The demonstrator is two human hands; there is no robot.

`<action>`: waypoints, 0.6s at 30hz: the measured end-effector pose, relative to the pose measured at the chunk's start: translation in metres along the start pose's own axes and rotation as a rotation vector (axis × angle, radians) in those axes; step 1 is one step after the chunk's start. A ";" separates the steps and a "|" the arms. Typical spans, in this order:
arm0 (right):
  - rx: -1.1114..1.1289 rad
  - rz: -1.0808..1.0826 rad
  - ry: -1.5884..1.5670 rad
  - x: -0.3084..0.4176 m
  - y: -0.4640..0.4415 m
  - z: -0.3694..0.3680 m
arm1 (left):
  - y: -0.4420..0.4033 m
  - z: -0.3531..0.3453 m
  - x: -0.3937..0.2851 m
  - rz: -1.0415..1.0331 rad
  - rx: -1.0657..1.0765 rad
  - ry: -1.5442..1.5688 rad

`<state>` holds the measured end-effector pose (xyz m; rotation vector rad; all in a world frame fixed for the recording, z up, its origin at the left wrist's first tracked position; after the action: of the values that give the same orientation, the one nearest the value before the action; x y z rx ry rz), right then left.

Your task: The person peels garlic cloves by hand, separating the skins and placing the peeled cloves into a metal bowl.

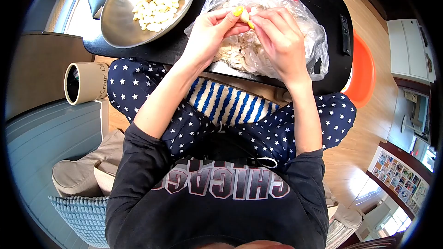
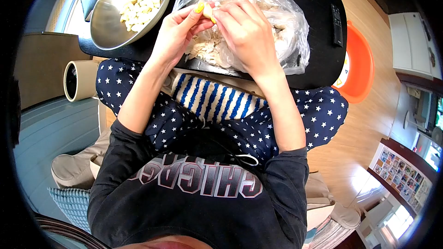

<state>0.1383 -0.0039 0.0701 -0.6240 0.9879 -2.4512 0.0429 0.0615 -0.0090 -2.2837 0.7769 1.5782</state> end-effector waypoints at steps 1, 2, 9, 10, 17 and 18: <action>0.001 0.000 0.000 0.000 0.000 0.000 | 0.000 0.001 0.000 -0.004 -0.004 -0.002; 0.000 0.010 0.010 0.001 0.000 -0.001 | -0.001 0.001 0.000 -0.008 -0.008 -0.004; -0.031 0.011 0.052 0.006 0.002 -0.006 | 0.001 0.001 0.000 -0.016 -0.023 -0.079; -0.031 0.010 0.053 0.004 0.003 -0.007 | 0.002 -0.001 0.000 -0.016 -0.033 -0.087; -0.049 -0.131 -0.144 -0.014 0.004 0.000 | -0.003 -0.004 0.005 0.040 0.040 0.011; -0.045 -0.149 -0.156 -0.015 0.003 0.001 | -0.002 -0.004 0.004 0.040 0.039 0.011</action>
<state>0.1517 0.0017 0.0646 -0.9193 0.9676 -2.4680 0.0485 0.0602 -0.0111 -2.2651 0.8541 1.5548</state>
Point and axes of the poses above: each hand's wrist, its own y-axis away from the middle knuckle, its own z-axis out of the back of the hand, x = y × z, the point moved 8 cm from there along -y, towards the middle knuckle, and after that the axes turned 2 degrees about -y, right-handed, at the moved point
